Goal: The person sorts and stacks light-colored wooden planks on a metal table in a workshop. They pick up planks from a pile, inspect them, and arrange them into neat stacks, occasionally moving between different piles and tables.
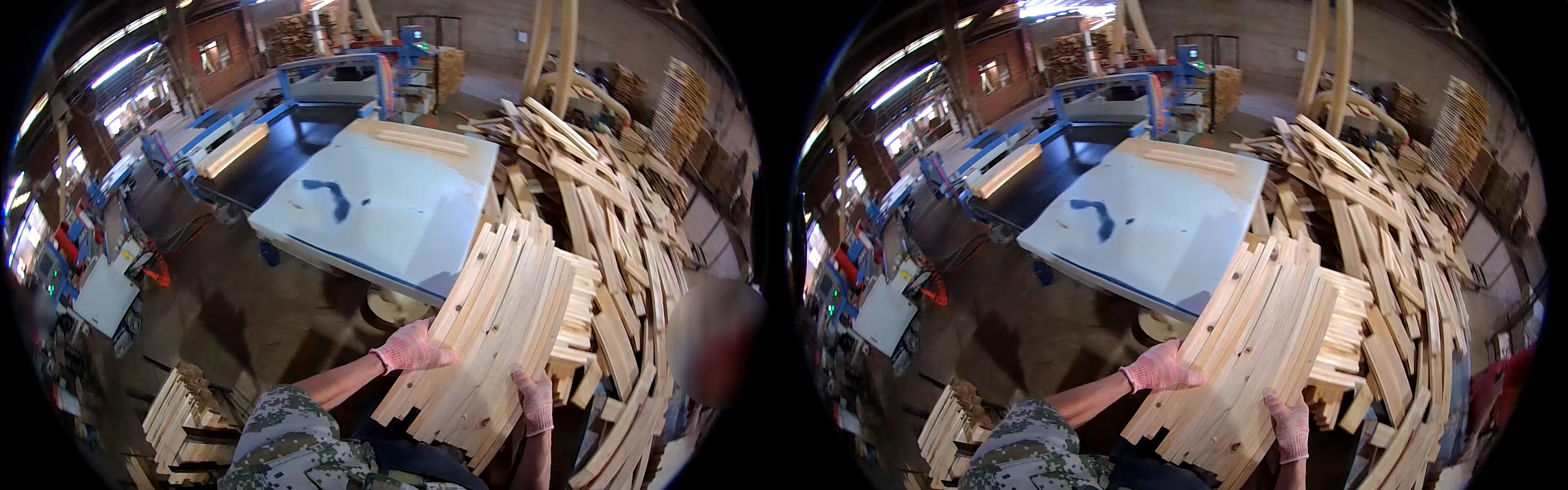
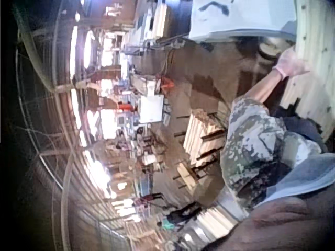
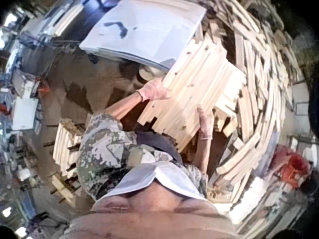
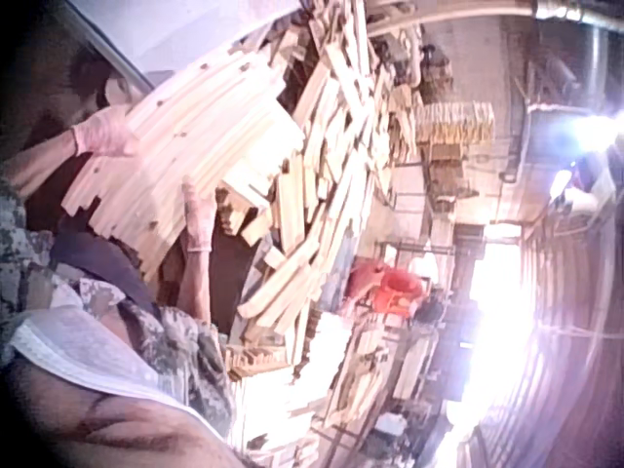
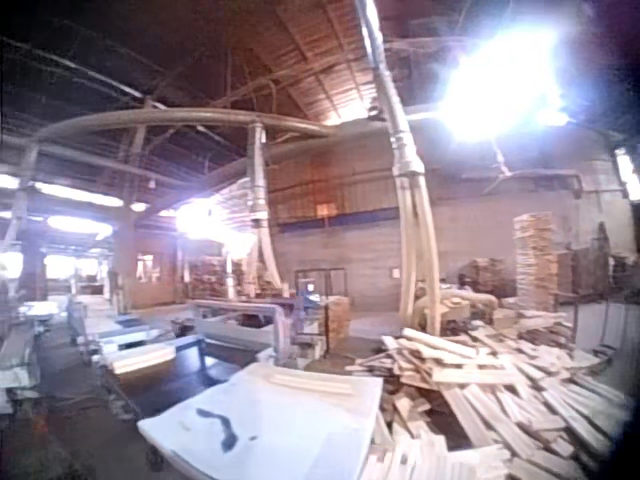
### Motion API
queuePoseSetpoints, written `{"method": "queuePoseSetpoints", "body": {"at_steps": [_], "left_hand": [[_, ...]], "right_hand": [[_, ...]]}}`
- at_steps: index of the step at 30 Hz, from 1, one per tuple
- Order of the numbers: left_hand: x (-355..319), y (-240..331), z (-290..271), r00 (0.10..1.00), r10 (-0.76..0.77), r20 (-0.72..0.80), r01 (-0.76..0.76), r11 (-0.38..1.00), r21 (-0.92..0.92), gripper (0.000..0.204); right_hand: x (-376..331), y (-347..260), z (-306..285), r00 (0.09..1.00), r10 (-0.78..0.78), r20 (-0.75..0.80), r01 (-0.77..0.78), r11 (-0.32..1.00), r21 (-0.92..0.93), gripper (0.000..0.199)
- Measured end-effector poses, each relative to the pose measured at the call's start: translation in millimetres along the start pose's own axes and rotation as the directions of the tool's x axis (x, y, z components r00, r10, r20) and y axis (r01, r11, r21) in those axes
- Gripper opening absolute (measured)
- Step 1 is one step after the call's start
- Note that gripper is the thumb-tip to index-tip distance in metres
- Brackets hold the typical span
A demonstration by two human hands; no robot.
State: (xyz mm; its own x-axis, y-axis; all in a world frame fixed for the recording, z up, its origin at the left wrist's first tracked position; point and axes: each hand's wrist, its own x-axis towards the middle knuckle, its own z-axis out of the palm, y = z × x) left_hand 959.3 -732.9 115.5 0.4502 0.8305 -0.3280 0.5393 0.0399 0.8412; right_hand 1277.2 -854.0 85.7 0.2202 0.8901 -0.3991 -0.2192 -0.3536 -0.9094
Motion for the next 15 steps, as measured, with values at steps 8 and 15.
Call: {"method": "queuePoseSetpoints", "body": {"at_steps": [8,15], "left_hand": [[4,-89,-202,0.982,-0.162,-0.096,0.159,0.986,-0.042,0.087],[65,-211,-402,0.961,-0.261,-0.095,0.276,0.934,0.226,0.096]], "right_hand": [[116,-19,198,0.981,0.087,0.175,-0.058,0.985,-0.164,0.045],[199,-73,439,0.987,0.094,0.131,0.058,0.551,-0.832,0.065]]}}
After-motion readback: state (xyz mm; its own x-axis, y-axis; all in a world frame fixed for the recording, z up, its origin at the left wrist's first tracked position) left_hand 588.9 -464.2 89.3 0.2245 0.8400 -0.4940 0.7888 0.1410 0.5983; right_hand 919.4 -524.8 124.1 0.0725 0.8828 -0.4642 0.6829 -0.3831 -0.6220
